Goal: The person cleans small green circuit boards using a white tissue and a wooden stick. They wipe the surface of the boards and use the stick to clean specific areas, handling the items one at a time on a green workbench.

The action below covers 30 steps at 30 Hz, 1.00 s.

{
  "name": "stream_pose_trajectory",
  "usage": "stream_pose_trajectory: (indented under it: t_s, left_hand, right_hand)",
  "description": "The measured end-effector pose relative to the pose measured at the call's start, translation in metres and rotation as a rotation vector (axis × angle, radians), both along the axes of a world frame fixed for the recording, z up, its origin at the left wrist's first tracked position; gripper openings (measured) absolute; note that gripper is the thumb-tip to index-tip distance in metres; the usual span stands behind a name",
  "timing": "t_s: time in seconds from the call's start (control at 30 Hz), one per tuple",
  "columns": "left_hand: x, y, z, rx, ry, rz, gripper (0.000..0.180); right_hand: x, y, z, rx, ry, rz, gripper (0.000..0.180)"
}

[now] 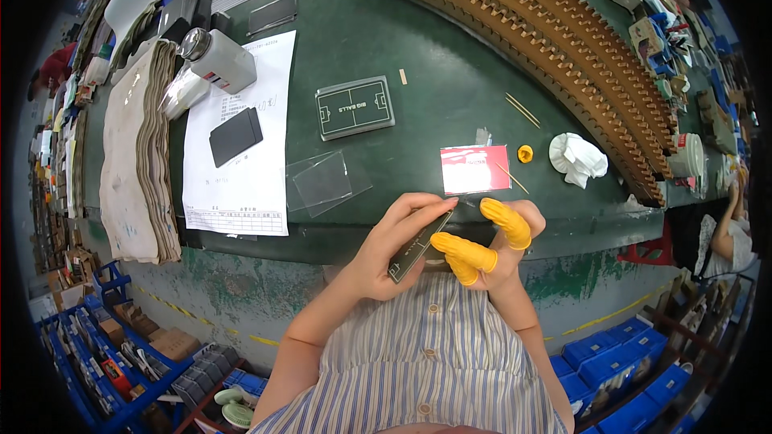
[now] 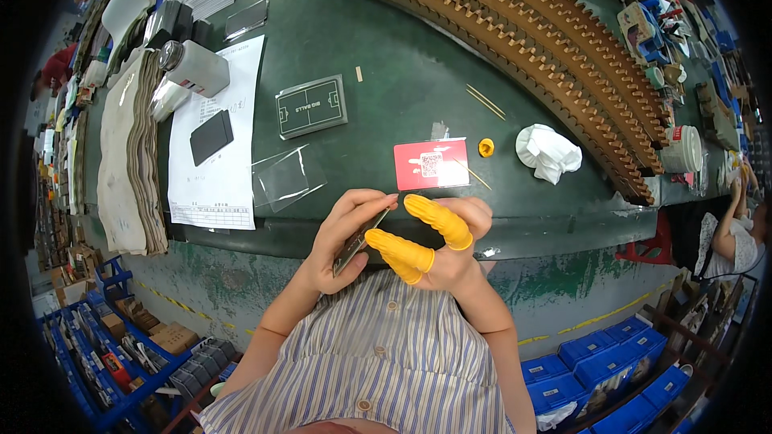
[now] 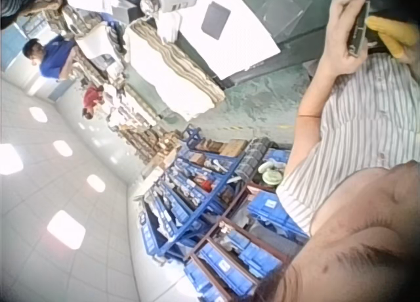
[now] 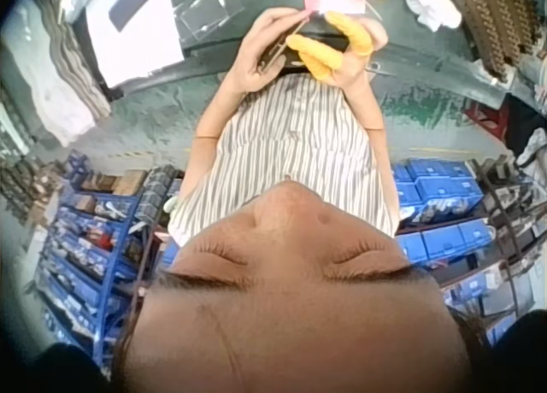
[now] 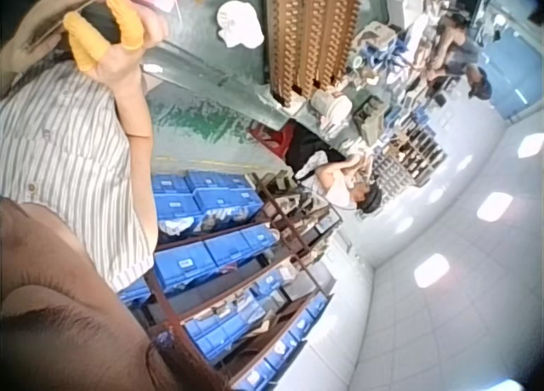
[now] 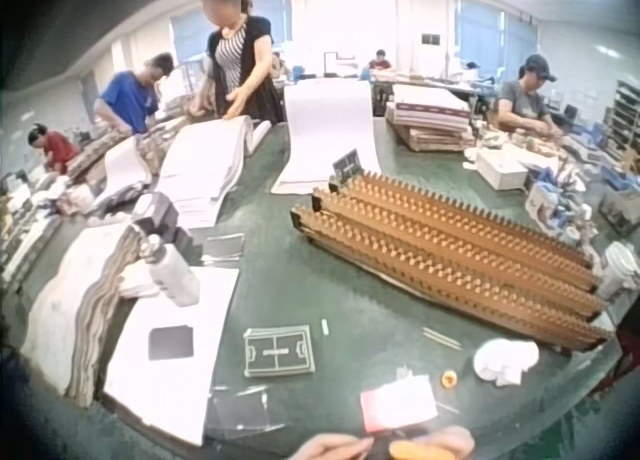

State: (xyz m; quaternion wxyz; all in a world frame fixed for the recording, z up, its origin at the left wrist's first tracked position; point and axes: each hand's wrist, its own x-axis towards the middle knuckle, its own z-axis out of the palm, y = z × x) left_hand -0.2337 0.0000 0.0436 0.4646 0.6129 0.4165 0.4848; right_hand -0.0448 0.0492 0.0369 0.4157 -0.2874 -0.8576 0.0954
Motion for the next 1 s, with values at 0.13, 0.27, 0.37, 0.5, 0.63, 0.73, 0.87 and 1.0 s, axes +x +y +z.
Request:
stream_pose_trajectory:
  t_s: [0.13, 0.27, 0.37, 0.5, 0.63, 0.73, 0.87, 1.0]
  left_hand:
    - [0.0, 0.0, 0.006, -0.004, 0.008, 0.005, 0.064]
    - [-0.002, 0.004, 0.008, 0.08, 0.023, -0.002, 0.07]
    - [-0.002, 0.003, 0.005, 0.088, 0.024, 0.008, 0.07]
    - [0.0, 0.002, 0.005, 0.062, -0.006, 0.007, 0.07]
    - [-0.001, 0.003, 0.005, 0.09, 0.019, 0.019, 0.069]
    - [-0.002, 0.0, 0.006, 0.031, -0.003, 0.024, 0.067]
    - [0.0, -0.002, -0.003, 0.045, 0.013, 0.066, 0.068]
    - [0.001, -0.004, -0.001, 0.003, -0.025, 0.1, 0.066]
  right_hand:
    - [-0.004, 0.0, 0.001, -0.019, 0.036, -0.083, 0.025]
    - [-0.005, 0.0, 0.004, -0.051, 0.032, -0.197, 0.025]
    - [-0.004, 0.001, 0.004, -0.034, 0.077, -0.145, 0.025]
    - [-0.003, -0.002, 0.001, -0.056, 0.127, -0.052, 0.022]
    - [-0.006, -0.001, 0.006, -0.054, 0.057, -0.123, 0.021]
    - [-0.009, 0.005, 0.013, -0.091, -0.023, -0.307, 0.02]
    - [-0.009, 0.019, 0.009, -0.176, -0.06, -0.433, 0.021]
    - [-0.009, 0.021, 0.01, -0.171, -0.199, -0.428, 0.023]
